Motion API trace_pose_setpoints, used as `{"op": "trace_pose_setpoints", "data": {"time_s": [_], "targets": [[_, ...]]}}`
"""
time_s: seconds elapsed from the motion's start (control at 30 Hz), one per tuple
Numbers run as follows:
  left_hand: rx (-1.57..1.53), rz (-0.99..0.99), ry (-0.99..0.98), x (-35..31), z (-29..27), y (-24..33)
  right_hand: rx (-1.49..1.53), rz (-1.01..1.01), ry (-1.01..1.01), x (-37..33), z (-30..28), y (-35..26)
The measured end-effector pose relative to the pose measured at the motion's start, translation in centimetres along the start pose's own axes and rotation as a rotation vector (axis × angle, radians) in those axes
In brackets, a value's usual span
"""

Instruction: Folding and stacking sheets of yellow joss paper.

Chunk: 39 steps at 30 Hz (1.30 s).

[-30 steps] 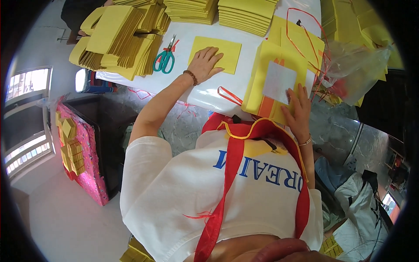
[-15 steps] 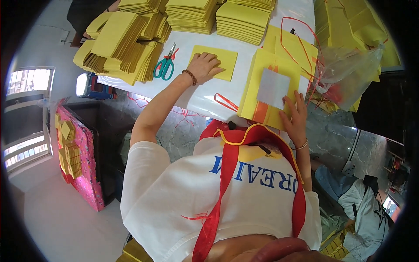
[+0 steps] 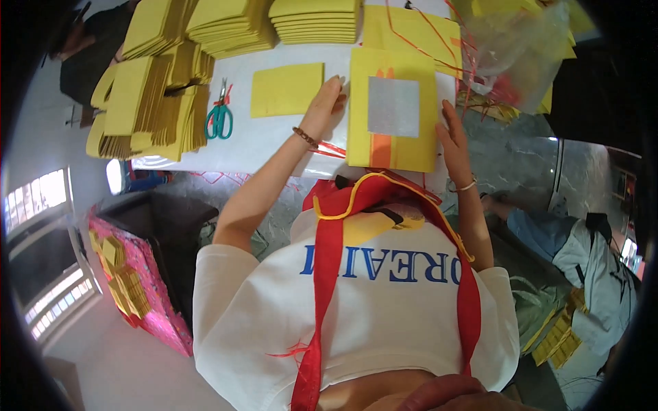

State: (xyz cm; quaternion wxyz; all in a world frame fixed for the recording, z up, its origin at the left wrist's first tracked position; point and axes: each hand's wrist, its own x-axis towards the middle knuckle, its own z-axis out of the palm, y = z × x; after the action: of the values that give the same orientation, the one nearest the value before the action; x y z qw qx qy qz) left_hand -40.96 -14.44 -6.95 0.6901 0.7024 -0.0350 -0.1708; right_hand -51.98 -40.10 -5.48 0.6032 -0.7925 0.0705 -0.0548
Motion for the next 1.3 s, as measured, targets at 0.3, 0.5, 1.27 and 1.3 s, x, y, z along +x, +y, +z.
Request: {"op": "trace_pose_setpoints", "data": {"time_s": [0.3,0.5,1.27,1.3], "targets": [[-0.413,-0.112,-0.007,-0.4,4.9,-0.4,0.611,0.315,0.034,0.7,1.7,0.5],[-0.323,-0.073,-0.010,0.4,4.6,-1.8,0.608,0.324,0.012,0.3,1.9,-1.3],[1.236,0.903,-0.451,-7.1,3.4,3.9,-0.513,-0.407,-0.240,-0.9,-0.5,-0.1],[1.247,0.901,-0.463,-7.0,3.4,4.1,-0.322,-0.300,-0.238,-0.8,-0.6,-0.2]]}}
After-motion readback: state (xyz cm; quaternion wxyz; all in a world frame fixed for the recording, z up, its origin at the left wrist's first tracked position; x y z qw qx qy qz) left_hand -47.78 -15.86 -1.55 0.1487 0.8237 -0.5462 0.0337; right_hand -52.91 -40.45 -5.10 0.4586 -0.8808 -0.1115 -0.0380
